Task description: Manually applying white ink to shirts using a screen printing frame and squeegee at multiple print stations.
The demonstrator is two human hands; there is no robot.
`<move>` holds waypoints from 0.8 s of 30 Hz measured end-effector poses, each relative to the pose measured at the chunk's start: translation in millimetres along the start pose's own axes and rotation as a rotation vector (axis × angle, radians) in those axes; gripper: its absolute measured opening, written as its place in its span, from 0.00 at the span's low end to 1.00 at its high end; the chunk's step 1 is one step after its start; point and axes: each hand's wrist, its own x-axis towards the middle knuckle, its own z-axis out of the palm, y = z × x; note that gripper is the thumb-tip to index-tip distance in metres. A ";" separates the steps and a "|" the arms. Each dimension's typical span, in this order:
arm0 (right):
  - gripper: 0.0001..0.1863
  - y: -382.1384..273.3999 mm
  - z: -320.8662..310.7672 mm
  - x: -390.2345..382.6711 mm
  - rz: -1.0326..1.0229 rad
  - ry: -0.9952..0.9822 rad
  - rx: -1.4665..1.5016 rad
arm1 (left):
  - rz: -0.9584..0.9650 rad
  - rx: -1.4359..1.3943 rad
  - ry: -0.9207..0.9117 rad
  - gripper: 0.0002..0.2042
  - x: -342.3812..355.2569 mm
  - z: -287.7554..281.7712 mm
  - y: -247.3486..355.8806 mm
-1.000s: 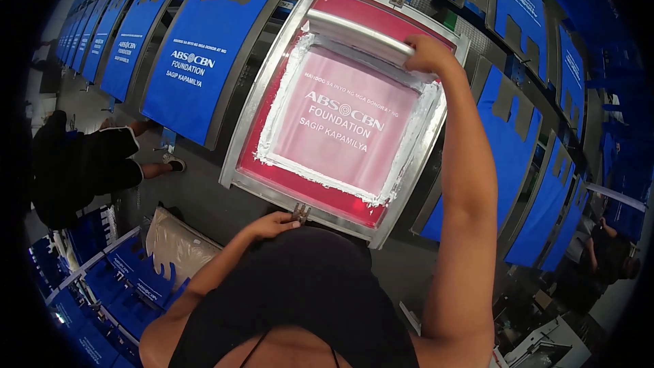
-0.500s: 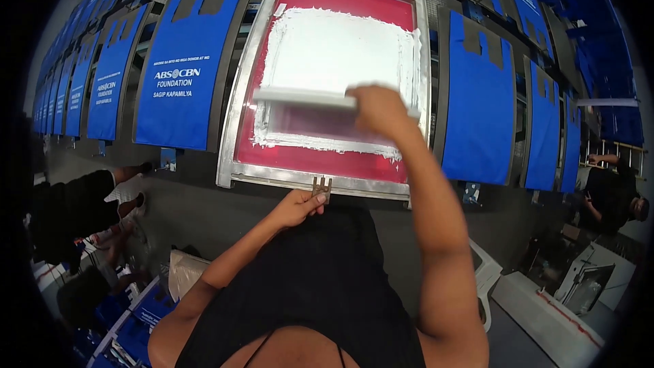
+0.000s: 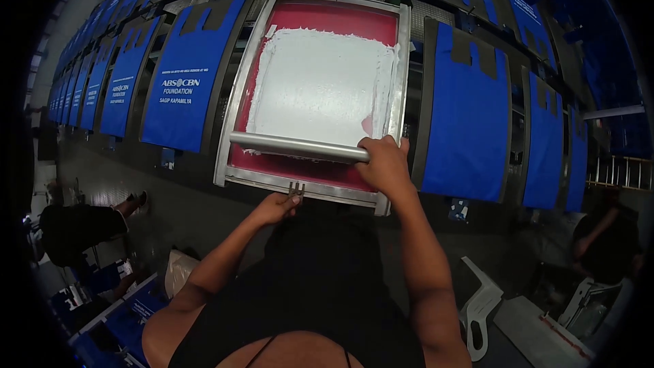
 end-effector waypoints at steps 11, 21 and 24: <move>0.21 65.4 61.6 59.4 0.242 -0.019 0.896 | 0.258 0.196 1.065 0.20 31.8 -194.7 6.5; 0.17 131.8 -38.4 -20.3 0.361 0.050 1.017 | 0.387 -0.264 0.736 0.23 27.5 -88.3 77.9; 0.15 199.2 -81.4 -64.3 0.399 0.140 0.977 | 0.428 -0.293 0.677 0.23 55.1 0.0 129.7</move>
